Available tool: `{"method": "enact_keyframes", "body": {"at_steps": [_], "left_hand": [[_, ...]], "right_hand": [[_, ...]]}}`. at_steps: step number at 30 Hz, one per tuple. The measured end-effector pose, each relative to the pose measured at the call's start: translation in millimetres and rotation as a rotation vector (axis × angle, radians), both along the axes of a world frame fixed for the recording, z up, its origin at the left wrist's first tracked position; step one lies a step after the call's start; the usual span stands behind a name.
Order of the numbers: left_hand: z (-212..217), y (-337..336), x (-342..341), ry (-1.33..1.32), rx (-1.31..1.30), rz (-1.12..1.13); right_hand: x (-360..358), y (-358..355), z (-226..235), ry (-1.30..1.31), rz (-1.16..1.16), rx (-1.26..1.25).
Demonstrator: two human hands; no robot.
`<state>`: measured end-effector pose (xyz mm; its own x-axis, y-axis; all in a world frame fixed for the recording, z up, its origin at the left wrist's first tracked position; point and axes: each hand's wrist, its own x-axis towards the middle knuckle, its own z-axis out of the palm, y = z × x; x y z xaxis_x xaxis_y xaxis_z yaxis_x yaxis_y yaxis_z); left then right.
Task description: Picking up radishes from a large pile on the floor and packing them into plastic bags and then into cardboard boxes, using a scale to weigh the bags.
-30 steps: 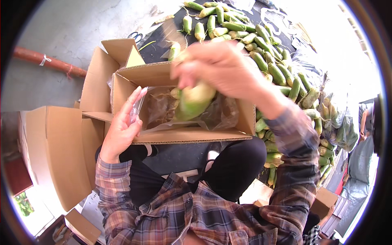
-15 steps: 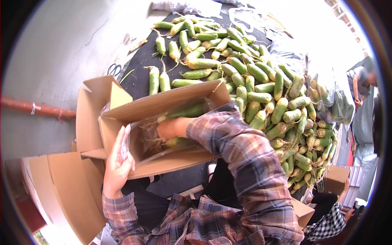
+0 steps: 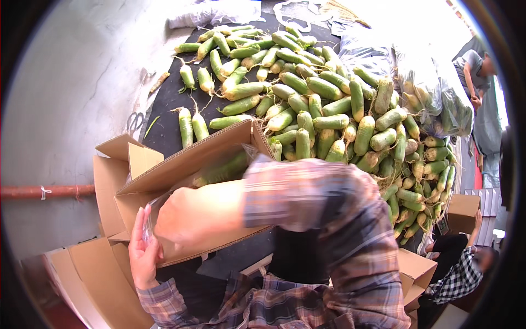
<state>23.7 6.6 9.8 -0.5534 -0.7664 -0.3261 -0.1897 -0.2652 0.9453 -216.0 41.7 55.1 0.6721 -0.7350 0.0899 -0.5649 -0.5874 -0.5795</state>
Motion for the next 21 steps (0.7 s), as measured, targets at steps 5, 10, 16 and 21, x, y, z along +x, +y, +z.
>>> {"method": "enact_keyframes", "body": {"at_steps": [5,10,16,21], "left_hand": [[8.4,7.4,8.8,-0.068,-0.04,0.058],[-1.9,0.9,9.9,0.02,-0.065,0.017],[-7.0,-4.7,13.8,-0.028,-0.099,0.086],[-11.8,-10.0,17.5,-0.01,-0.115,0.084]], "right_hand": [[-107.9,37.1,32.7,-0.335,-0.595,0.066],[-230.3,101.4,-108.2,-0.059,-1.373,0.077],[-284.2,161.6,-239.7,-0.052,-1.678,0.284],[-329.3,127.4,-262.7,0.271,-1.668,-0.072]]}}
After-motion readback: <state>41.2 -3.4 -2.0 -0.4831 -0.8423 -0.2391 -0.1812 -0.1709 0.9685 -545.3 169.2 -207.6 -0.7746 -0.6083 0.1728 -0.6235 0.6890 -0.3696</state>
